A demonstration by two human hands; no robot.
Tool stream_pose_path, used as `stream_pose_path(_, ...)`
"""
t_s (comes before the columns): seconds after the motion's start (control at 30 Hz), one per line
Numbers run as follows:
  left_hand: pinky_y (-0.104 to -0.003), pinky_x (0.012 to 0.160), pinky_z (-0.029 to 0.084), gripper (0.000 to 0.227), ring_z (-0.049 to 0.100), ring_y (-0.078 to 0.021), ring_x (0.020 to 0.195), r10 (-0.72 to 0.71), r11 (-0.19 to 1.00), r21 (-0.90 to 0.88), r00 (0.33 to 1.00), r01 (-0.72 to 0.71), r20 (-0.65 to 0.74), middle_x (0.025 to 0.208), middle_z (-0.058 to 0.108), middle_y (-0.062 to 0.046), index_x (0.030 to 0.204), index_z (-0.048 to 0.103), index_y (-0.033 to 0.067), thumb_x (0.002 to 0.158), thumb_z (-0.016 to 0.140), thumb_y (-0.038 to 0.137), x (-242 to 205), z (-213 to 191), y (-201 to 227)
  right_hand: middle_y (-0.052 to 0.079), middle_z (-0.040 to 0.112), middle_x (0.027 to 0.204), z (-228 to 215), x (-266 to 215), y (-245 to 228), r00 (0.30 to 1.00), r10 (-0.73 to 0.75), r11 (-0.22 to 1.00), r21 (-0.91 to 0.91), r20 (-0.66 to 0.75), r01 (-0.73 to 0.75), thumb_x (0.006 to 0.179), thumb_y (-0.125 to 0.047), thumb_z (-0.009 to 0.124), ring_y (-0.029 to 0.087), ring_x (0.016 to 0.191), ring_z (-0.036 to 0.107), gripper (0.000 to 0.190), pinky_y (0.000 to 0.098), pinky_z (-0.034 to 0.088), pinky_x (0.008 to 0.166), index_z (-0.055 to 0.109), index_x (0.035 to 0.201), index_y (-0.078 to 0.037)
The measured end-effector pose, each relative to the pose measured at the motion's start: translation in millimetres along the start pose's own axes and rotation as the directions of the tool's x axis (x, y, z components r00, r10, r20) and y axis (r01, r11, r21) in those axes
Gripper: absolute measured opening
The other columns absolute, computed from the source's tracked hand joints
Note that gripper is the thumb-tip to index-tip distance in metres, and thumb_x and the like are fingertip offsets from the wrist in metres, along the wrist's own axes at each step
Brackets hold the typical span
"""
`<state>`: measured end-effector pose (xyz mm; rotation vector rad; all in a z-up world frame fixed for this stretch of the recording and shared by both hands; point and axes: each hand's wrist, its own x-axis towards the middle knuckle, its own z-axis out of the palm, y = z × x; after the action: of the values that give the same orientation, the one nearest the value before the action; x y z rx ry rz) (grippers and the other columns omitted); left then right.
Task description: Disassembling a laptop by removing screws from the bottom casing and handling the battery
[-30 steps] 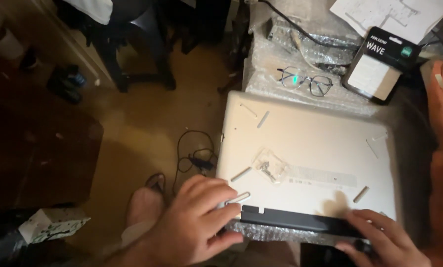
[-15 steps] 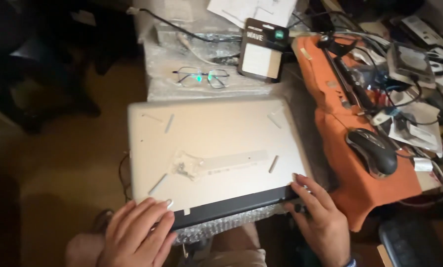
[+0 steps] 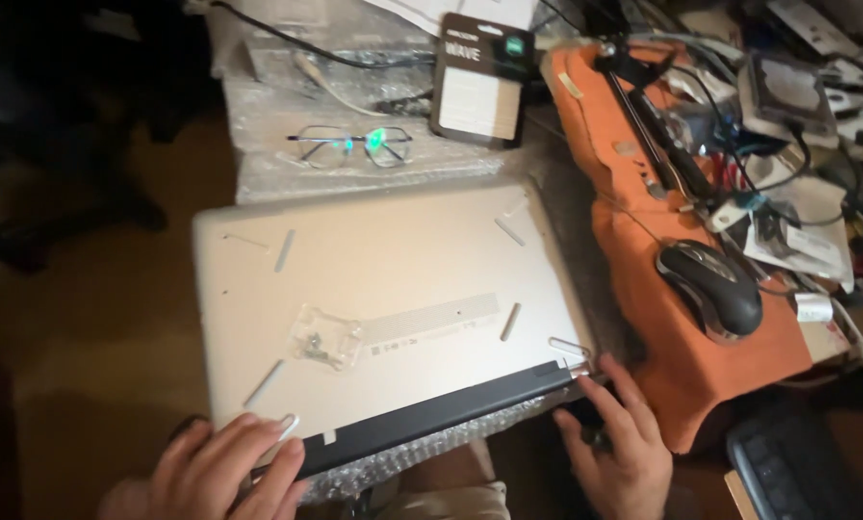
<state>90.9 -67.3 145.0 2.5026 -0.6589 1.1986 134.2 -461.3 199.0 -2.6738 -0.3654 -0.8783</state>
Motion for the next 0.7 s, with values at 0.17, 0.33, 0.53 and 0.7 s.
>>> stream_pose_path(0.17, -0.049, 0.094, 0.044, 0.020, 0.073, -0.0209, 0.095, -0.147, 0.988, 0.059, 0.988, 0.145, 0.043, 0.110, 0.069, 0.002, 0.102, 0.069, 0.0289, 0.085, 0.059, 0.027, 8.4, -2.8, 10.2, 0.009, 0.053, 0.156, -1.7, 14.8, -10.8, 0.974, 0.008, 0.994, 0.103, 0.225, -0.032, 0.082, -0.026, 0.081, 0.023, 0.137, 0.060, 0.059, 0.0322, 0.055, 0.104, 0.062, 0.138, -0.018)
stream_pose_path(0.33, -0.045, 0.086, 0.043, 0.026, 0.074, -0.0196, 0.090, 0.057, 0.995, 0.083, 0.998, -0.060, 0.037, 0.105, 0.072, 0.001, 0.107, 0.067, 0.0259, 0.091, 0.052, 0.041, 10.6, -3.5, -13.6, 0.013, 0.049, 0.158, 0.7, 25.0, -21.1, 0.960, -0.128, 0.984, 0.152, 0.249, 0.092, 0.085, -0.032, 0.078, 0.028, 0.143, 0.055, 0.053, 0.0329, 0.051, 0.112, 0.064, 0.136, -0.021)
stream_pose_path(0.53, -0.045, 0.104, 0.033, 0.029, 0.068, -0.0220, 0.107, -0.065, 0.998, 0.003, 0.997, 0.065, 0.044, 0.117, 0.068, -0.002, 0.110, 0.071, 0.0209, 0.099, 0.053, 0.042, 30.9, -19.5, 9.8, 0.013, 0.051, 0.160, 2.2, 14.2, -5.3, 0.964, -0.121, 0.989, 0.114, 0.237, 0.096, 0.078, -0.029, 0.083, 0.024, 0.141, 0.058, 0.060, 0.0318, 0.051, 0.110, 0.066, 0.135, -0.023)
stream_pose_path(0.7, -0.048, 0.102, 0.033, 0.033, 0.061, -0.0258, 0.119, -0.123, 0.991, -0.020, 0.974, 0.129, 0.190, 0.125, 0.065, -0.005, 0.114, 0.070, 0.0146, 0.105, 0.050, 0.040, 47.8, -44.7, 14.6, 0.017, 0.064, 0.152, 8.6, 9.6, -20.5, 0.984, -0.136, 0.989, 0.068, 0.119, 0.129, 0.088, -0.023, 0.083, 0.032, 0.132, 0.068, 0.047, 0.0384, 0.055, 0.110, 0.072, 0.133, -0.013)
